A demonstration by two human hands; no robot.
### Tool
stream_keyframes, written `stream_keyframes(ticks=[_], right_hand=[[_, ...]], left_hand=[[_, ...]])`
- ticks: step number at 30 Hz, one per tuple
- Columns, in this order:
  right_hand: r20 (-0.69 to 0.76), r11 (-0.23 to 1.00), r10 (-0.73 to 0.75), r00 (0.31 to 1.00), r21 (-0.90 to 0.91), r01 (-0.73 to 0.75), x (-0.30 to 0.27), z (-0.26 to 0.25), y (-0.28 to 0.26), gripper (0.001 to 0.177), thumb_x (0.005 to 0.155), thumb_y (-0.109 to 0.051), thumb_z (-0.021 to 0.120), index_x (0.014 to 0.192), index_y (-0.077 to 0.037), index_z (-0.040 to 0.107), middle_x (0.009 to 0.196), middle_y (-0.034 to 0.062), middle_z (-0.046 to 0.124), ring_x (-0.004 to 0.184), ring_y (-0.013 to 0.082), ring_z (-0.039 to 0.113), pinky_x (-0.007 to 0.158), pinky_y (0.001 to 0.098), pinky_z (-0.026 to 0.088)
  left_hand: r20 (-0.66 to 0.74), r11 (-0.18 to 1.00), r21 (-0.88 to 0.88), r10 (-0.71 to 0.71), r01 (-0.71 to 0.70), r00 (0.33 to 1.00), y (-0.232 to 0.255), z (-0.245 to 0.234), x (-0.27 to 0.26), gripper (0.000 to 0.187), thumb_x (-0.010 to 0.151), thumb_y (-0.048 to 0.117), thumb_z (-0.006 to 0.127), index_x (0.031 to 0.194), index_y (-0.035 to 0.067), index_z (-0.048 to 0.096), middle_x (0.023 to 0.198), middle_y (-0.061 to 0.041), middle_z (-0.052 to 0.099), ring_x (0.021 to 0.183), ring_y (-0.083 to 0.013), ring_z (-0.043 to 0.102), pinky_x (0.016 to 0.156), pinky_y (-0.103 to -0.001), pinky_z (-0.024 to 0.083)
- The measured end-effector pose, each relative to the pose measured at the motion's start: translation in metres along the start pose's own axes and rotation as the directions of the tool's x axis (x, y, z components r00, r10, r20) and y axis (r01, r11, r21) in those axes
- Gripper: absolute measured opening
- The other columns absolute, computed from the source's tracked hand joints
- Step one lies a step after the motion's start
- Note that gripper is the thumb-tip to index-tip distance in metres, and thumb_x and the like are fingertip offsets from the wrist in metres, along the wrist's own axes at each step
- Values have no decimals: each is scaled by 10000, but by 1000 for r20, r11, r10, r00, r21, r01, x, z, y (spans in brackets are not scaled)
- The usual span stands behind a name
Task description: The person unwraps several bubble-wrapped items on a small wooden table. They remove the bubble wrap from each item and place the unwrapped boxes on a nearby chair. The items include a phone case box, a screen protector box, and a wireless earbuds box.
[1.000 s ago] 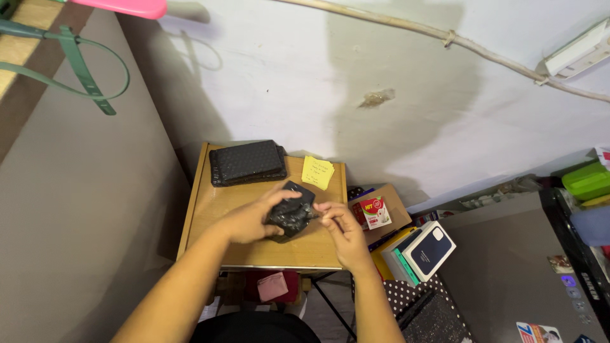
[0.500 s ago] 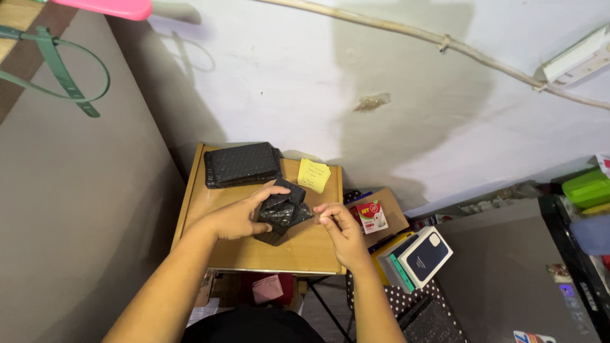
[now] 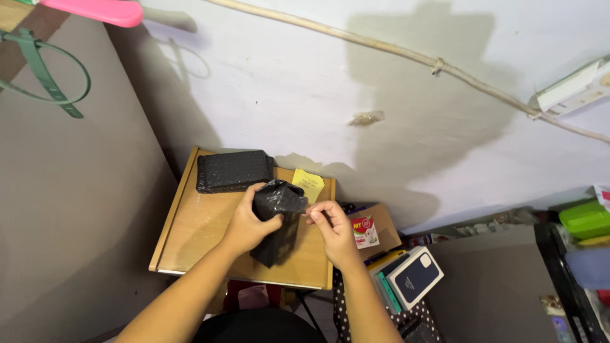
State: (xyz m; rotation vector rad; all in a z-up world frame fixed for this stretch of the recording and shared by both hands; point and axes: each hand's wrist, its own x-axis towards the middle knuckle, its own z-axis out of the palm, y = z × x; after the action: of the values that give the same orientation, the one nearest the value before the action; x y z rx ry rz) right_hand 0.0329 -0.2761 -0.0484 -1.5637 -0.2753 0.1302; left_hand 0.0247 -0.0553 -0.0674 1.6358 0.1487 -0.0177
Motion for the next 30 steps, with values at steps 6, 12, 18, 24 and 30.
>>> stream_keyframes(ticks=[6,12,18,24,30], right_hand=[[-36,996,-47,998,74,50,18,-14,-7,77,1034,-126,590,1054,-54,607,1093,35,638,1022,126,601,908,300,526],[-62,995,-41,997,91,46,23,-34,-5,73,1047,-130,586,1063,-65,616,1053,30,618,994,125,565,838,272,479],[-226,937,41,973,348,41,36,-67,-17,62,1014,-158,536,989,-113,572,999,33,632,972,180,608,813,352,533],[-270,951,-19,963,293,101,55,-93,-44,66,1042,-159,590,1052,-98,566,992,46,626,964,185,616,818,332,510],[-296,955,-124,947,224,195,86,-84,-55,167,968,-81,671,1077,-101,546,962,29,602,870,135,601,770,290,510]], left_hand=[[148,925,-357,-83,131,986,-11,27,18,596,774,155,737,1321,20,542,1079,-141,701,955,-207,684,840,-334,559],[320,816,-441,-246,374,915,-4,43,26,581,769,263,657,1300,48,561,1028,-119,713,935,-220,715,831,-345,576],[457,615,-430,-483,661,747,-9,43,30,606,830,519,501,1224,69,603,1005,-173,699,872,-309,714,748,-485,568],[386,508,-604,-488,614,783,-15,38,25,567,865,506,497,1151,43,654,1033,-169,716,910,-319,718,818,-531,588],[282,464,-748,-426,475,860,8,38,12,559,911,499,544,1217,44,648,1105,-152,719,987,-289,701,920,-476,560]])
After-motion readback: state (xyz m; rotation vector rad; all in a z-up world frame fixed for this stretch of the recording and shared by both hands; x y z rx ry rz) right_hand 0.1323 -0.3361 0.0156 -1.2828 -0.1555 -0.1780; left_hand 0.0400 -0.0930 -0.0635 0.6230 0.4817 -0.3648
